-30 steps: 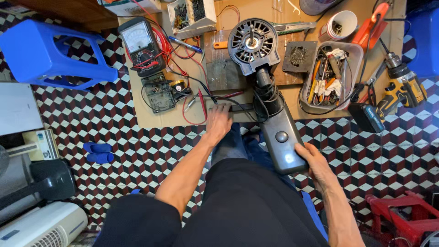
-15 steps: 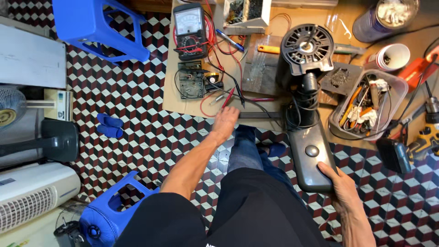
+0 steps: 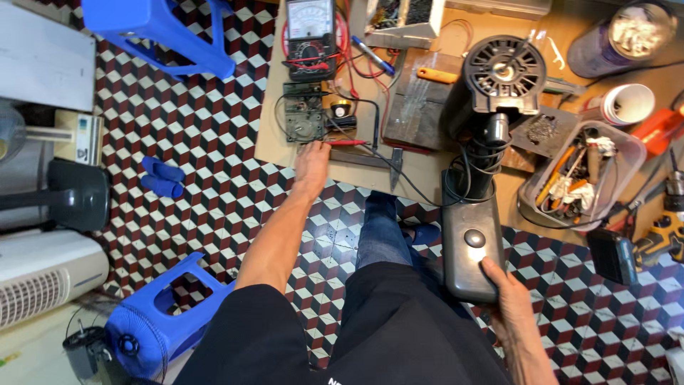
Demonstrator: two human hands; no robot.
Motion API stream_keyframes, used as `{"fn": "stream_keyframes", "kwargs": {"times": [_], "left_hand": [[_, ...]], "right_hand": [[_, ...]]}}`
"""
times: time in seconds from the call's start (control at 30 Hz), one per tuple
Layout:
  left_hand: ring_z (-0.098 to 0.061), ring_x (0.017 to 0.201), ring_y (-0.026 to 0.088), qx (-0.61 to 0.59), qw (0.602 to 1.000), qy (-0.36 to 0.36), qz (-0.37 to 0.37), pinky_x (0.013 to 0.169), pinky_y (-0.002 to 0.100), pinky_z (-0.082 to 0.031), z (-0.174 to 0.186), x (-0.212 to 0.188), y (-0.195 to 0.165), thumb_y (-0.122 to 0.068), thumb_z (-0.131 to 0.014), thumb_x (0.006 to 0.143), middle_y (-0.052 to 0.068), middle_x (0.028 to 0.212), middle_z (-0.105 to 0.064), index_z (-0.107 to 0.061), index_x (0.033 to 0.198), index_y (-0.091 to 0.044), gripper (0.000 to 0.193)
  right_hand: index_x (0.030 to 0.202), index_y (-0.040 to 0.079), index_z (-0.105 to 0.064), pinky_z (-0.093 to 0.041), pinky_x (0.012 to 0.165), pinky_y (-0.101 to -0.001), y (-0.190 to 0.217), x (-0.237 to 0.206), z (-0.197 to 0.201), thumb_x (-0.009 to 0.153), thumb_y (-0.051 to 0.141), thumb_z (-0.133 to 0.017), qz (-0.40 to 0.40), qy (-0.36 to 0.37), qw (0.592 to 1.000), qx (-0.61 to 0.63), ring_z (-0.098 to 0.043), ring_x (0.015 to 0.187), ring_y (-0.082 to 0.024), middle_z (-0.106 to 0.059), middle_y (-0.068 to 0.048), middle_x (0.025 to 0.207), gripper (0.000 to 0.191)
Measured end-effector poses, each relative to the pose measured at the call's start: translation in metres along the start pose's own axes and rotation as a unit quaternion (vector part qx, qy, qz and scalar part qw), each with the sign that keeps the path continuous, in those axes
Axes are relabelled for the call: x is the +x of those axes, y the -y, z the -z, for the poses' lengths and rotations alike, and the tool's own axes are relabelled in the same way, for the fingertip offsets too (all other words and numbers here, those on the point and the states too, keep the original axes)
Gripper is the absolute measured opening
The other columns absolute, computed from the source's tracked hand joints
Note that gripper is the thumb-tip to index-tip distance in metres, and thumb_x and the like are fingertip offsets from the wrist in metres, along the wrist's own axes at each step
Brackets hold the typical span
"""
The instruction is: The person uses a multimeter to test a small electrical component, then picks up a disassembled fan motor and uses a power drill to remove screws from the motor housing. The person handles the motor parts and places them on the workbench.
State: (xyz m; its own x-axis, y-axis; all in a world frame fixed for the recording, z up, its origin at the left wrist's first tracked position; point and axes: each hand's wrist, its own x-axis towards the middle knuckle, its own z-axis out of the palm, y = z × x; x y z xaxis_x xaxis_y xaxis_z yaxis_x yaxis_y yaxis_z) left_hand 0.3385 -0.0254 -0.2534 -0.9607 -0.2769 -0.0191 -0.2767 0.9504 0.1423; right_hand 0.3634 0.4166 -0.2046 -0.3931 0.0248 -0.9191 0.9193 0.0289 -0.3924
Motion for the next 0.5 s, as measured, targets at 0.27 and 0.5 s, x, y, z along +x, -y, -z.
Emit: {"fn": "stream_keyframes", "kwargs": {"times": [0.27,0.5], "left_hand": [[-0.057,0.135,0.040,-0.443,0.895,0.046,0.027,0.112,0.044,-0.045,0.013,0.004,-0.136,-0.046,-0.077,0.090,0.026,0.144,-0.058,-0.051,0.145,0.001,0.077],[-0.061,0.116,0.048,-0.340,0.935,0.000,0.097,0.095,0.049,-0.052,0.029,0.049,-0.213,-0.057,-0.092,0.062,0.035,0.140,-0.052,-0.019,0.154,0.003,0.132]], "right_hand": [[0.128,-0.003,-0.059,-0.055,0.098,-0.0474,0.000,-0.034,-0.095,0.085,0.037,-0.070,-0.072,0.271,0.955,0.100,-0.068,0.109,-0.028,-0.071,-0.016,0.119,0.060],[0.133,0.006,-0.056,-0.056,0.093,-0.0504,0.021,-0.055,-0.183,0.096,0.043,-0.061,-0.061,0.359,0.931,0.018,-0.067,0.109,-0.027,-0.069,-0.011,0.120,0.052]]}}
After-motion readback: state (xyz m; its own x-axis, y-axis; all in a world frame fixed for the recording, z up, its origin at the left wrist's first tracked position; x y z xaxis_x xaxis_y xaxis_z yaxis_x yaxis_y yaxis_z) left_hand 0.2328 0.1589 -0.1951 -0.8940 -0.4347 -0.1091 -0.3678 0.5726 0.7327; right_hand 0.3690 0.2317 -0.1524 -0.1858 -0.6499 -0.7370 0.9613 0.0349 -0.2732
